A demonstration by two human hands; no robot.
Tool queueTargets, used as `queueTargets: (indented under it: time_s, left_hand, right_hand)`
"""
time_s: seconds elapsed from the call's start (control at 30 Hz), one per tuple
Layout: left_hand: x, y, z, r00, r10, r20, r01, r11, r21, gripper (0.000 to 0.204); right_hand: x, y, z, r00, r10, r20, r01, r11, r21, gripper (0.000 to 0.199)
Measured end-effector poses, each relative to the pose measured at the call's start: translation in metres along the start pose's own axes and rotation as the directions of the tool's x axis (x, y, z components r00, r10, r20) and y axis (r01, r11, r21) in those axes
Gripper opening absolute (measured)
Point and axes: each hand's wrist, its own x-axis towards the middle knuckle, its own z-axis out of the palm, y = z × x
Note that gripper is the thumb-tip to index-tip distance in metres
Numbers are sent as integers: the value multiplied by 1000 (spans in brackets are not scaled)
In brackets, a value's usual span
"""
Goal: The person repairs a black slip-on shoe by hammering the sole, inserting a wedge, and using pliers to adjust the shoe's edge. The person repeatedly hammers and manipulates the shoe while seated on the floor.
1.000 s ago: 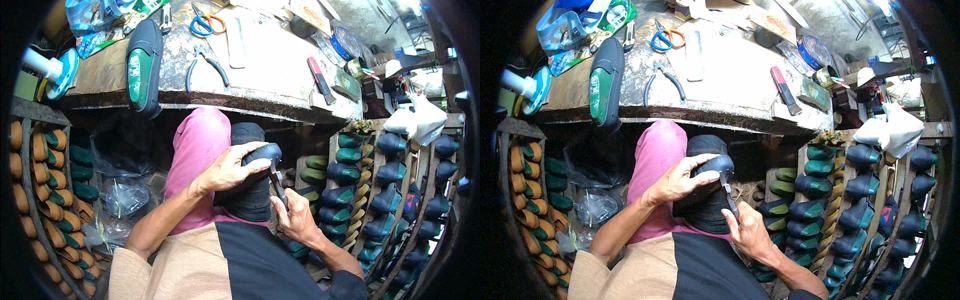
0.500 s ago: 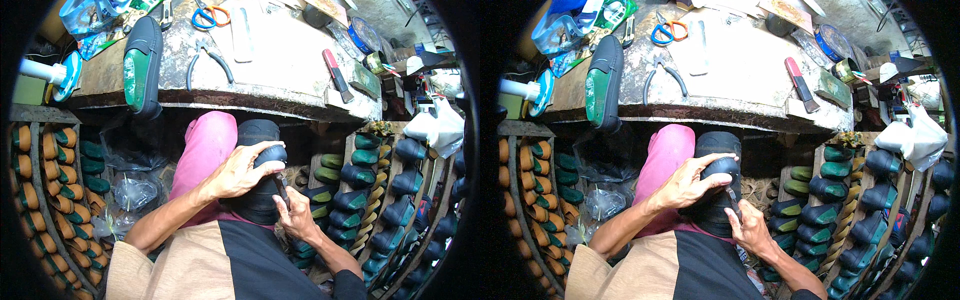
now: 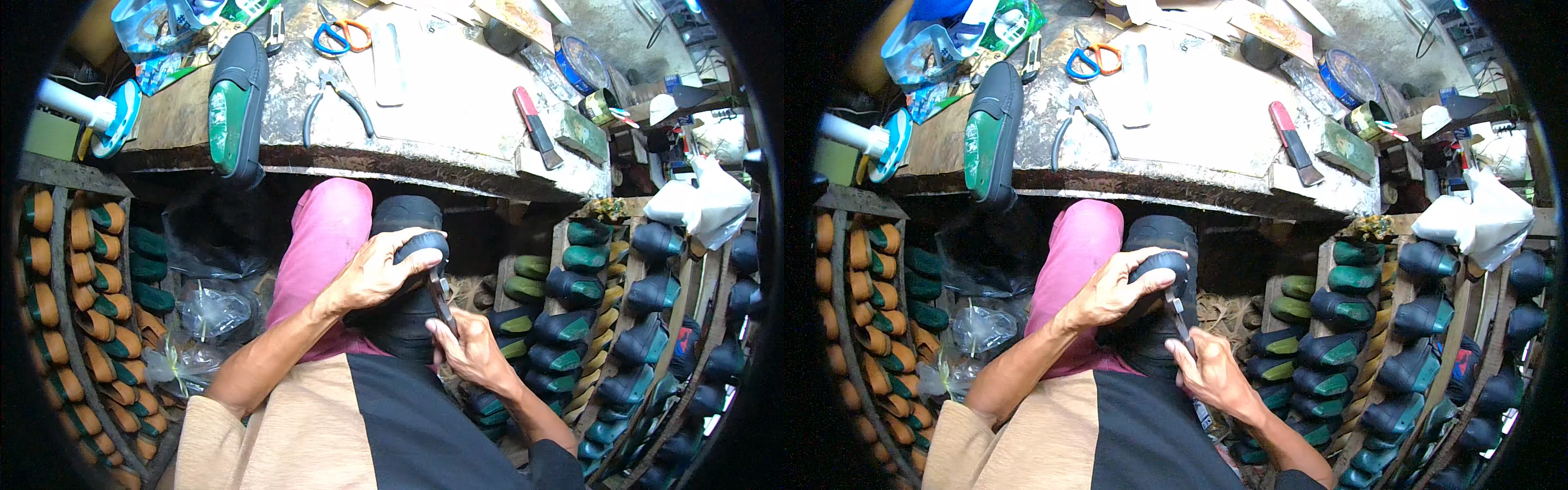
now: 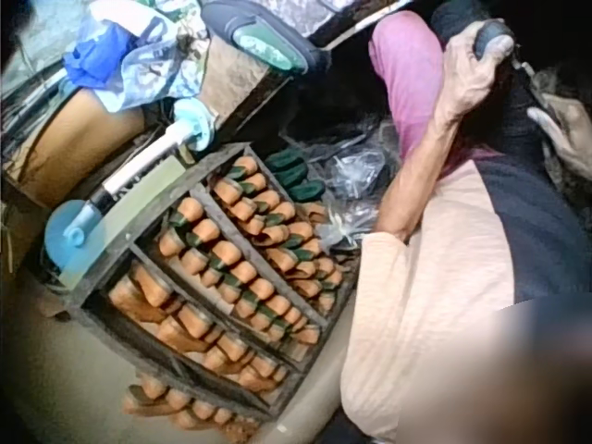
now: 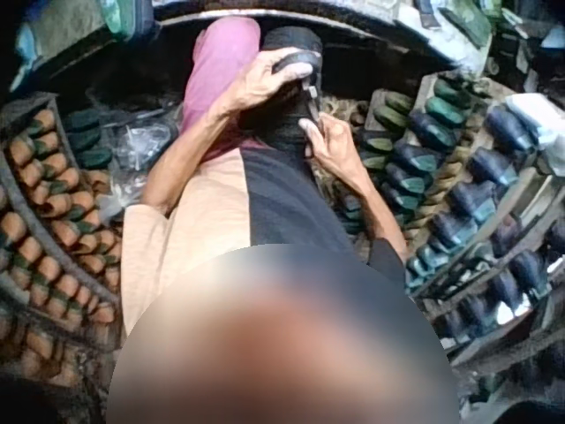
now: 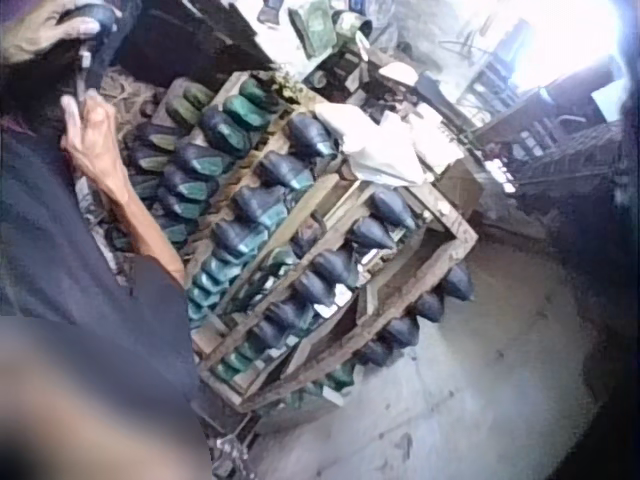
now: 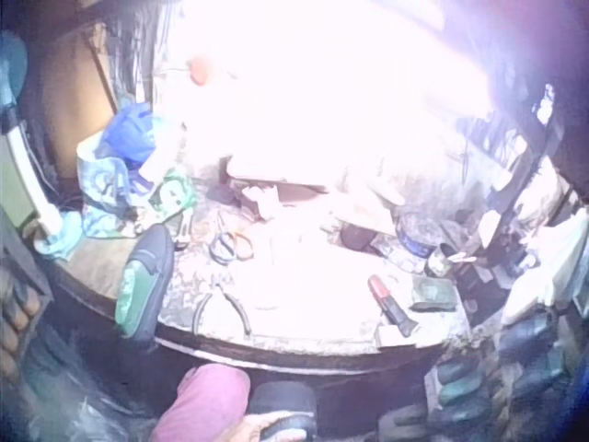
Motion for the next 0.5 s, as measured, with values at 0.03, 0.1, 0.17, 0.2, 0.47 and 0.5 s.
queueTargets:
  time_s: [0.03, 0.1, 0.17, 0.2, 0.47, 0.5]
  left_hand:
    - [-2, -2, -1, 1000, 19, 6, -20, 999, 51, 47]
    - [-4, -3, -4, 992, 110, -57, -105, 991, 86, 45]
    - [-6, -4, -6, 986, 140, -88, -123, 976, 181, 44]
    - [-8, -3, -5, 986, 148, -78, -132, 974, 185, 44]
    - [-9, 0, 31, 973, 193, -124, -123, 897, 425, 46]
    - [-8, 0, 34, 967, 213, -139, -131, 887, 443, 46]
  right_hand:
    - [-10, -4, -6, 971, 179, 160, -215, 946, 242, 44]
    - [-25, -11, -24, 871, 302, 387, -386, 909, 158, 45]
    - [-36, -18, -32, 853, 383, 354, -421, 906, 33, 46]
    - [-40, -23, -33, 890, 364, 275, -428, 875, 227, 46]
    - [22, -77, -101, 895, 388, 219, -417, 903, 103, 49]
    - [27, -86, -102, 912, 367, 185, -380, 924, 38, 50]
